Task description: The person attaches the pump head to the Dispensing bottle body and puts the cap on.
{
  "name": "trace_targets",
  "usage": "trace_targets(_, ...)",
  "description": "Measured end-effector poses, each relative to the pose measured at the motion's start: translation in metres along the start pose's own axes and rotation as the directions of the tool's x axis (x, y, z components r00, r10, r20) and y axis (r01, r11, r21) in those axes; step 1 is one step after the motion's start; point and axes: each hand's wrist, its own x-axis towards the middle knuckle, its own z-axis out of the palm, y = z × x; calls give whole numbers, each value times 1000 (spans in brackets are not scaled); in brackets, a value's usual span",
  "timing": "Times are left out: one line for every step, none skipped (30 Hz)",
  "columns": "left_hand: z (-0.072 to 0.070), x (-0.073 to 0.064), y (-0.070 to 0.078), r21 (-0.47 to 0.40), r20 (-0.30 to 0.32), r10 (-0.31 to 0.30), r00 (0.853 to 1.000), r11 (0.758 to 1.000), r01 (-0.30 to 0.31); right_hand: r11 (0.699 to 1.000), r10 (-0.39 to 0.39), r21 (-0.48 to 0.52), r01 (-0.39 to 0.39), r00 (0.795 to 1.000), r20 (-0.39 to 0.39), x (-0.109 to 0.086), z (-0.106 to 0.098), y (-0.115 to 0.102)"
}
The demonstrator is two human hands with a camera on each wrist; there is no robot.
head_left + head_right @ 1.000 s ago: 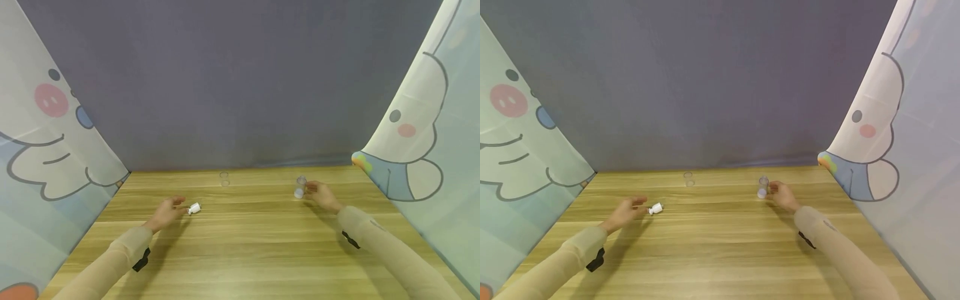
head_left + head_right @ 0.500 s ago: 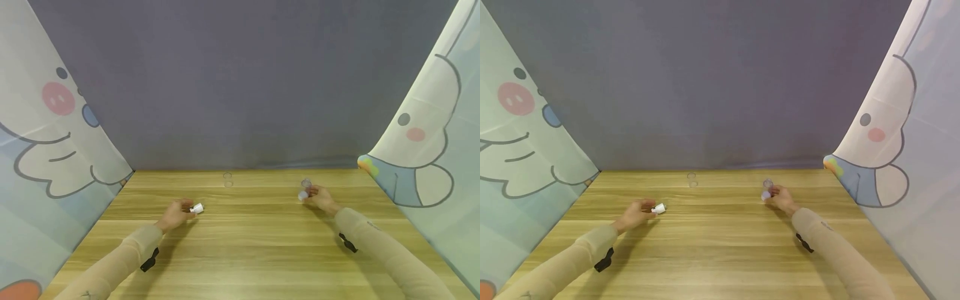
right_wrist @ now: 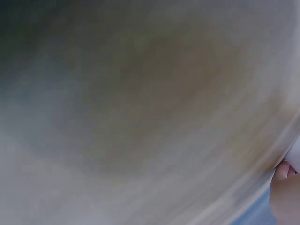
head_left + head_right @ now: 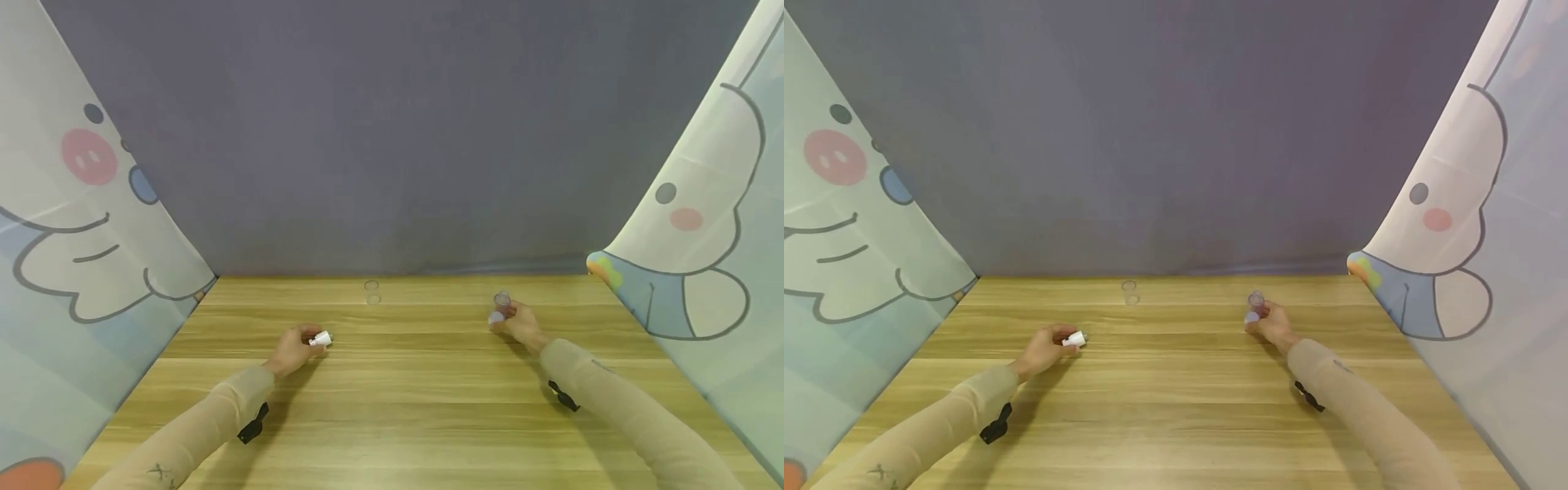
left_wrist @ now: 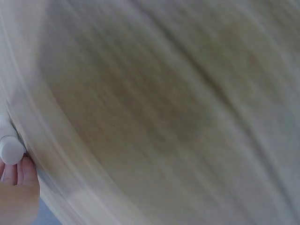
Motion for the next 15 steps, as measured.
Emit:
trace_targets(0, 0, 0, 2, -2, 0, 1000, 1000, 0, 1000, -3, -4, 3, 1000, 3, 0, 0, 0)
trace_targets(1, 1, 0, 5, -3, -2, 1000, 1000, 2, 1000, -4, -9, 4, 1000, 7, 0, -1, 0)
trace_targets(1, 1, 0, 3, -6, -6, 1000, 1000, 6, 1000, -5, -14, 5, 1000, 8, 1, -1, 0)
trace_targets(2, 1, -1, -1, -11, -11, 1000, 1000, 11, 1000, -7, -15, 7, 1000, 11, 1, -1, 1)
trace_targets(2, 1, -1, -1, -7, -7, 1000, 1000, 7, 1000, -8, -15, 8, 1000, 12, 1, -1, 1)
trace_targets(2, 1, -1, -1, -6, -4, 1000, 1000, 4, 1000, -9, -15, 9, 1000, 13, 2, -2, 1)
trace_targets(2, 2, -1, -1, -2, 2, 1000, 1000, -2, 1000, -10, -13, 10, 1000, 13, 2, -2, 1)
trace_targets(2, 2, -1, -2, -5, 2, 1000, 1000, -2, 1000, -14, -18, 14, 1000, 15, 2, -2, 1)
trace_targets(2, 2, 0, -8, -7, -3, 1000, 1000, 3, 1000, -13, -20, 14, 1000, 16, 2, -2, 2)
trace_targets(2, 2, 0, -10, -9, -6, 1000, 1000, 6, 1000, -13, -21, 14, 1000, 17, 2, -2, 2)
trace_targets(2, 2, 0, -7, -4, -1, 1000, 1000, 1, 1000, -12, -26, 13, 1000, 18, 2, -3, 2)
trace_targets(2, 3, 0, -5, -4, -2, 1000, 1000, 2, 999, -12, -30, 13, 1000, 21, 2, -3, 2)
trace_targets(2, 3, 0, -4, -4, -3, 1000, 1000, 3, 999, -10, -33, 10, 1000, 22, 1, -3, 2)
trace_targets(2, 3, 0, -5, -5, -7, 1000, 1000, 7, 999, -7, -37, 8, 1000, 26, 1, -4, 2)
trace_targets(1, 3, 0, -5, 0, -4, 1000, 1000, 4, 999, -3, -39, 4, 1000, 26, 0, -4, 1)
